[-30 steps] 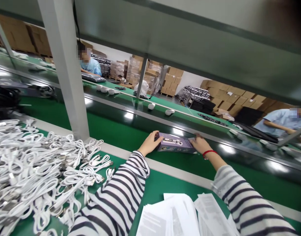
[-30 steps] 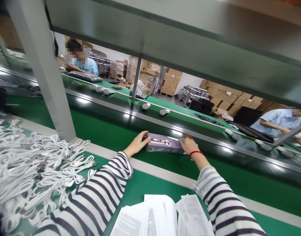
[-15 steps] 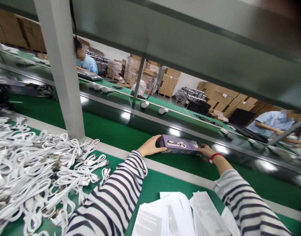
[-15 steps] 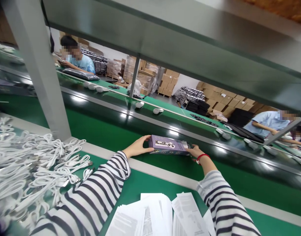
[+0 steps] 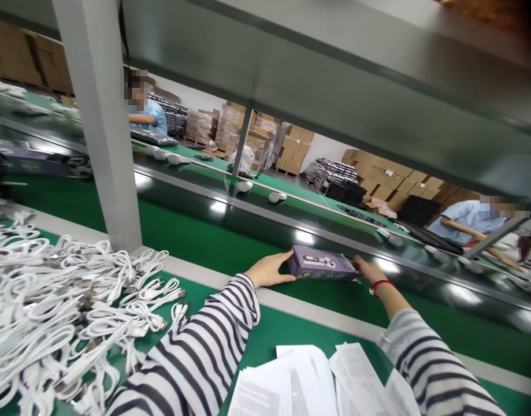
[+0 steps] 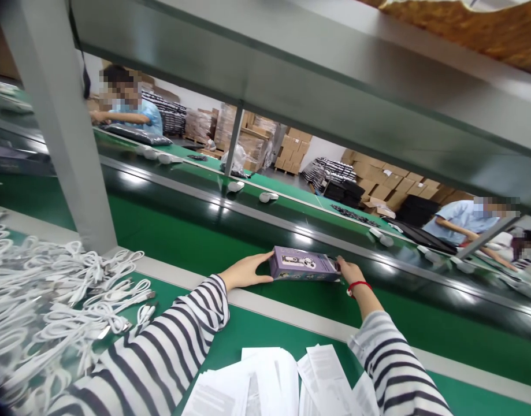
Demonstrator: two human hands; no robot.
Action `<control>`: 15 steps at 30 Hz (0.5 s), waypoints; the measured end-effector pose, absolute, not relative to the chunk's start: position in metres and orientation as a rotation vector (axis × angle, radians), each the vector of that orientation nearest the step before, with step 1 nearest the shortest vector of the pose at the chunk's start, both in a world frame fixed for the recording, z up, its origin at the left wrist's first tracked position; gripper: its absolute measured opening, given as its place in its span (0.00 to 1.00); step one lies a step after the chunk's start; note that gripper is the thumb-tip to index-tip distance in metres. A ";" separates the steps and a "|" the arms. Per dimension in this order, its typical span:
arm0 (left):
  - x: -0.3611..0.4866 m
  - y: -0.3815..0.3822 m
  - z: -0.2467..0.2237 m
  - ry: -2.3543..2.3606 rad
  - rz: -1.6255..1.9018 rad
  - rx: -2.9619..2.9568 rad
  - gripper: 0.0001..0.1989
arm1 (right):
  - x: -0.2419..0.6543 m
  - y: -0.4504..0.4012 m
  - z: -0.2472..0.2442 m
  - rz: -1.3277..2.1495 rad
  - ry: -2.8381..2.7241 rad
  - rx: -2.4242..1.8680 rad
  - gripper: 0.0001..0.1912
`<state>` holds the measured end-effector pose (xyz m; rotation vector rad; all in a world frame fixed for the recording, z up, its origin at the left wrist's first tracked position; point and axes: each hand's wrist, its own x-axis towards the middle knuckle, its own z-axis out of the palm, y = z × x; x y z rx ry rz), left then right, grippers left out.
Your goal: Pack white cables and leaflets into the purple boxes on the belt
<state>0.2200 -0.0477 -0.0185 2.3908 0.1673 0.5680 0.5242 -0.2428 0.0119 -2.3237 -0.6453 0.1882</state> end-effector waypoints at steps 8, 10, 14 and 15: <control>0.222 -0.054 -0.022 0.107 0.556 2.434 0.32 | 0.500 -0.236 0.026 0.058 -0.623 -2.420 0.25; 0.223 -0.049 -0.024 0.144 0.614 2.423 0.25 | 0.486 -0.233 0.027 -0.100 -0.604 -2.454 0.21; 0.224 -0.039 -0.027 0.240 0.717 2.407 0.17 | 0.432 -0.209 0.030 -0.391 -0.767 -2.400 0.19; 0.225 -0.038 -0.027 0.249 0.732 2.412 0.16 | 0.412 -0.200 0.031 -0.422 -0.885 -2.343 0.17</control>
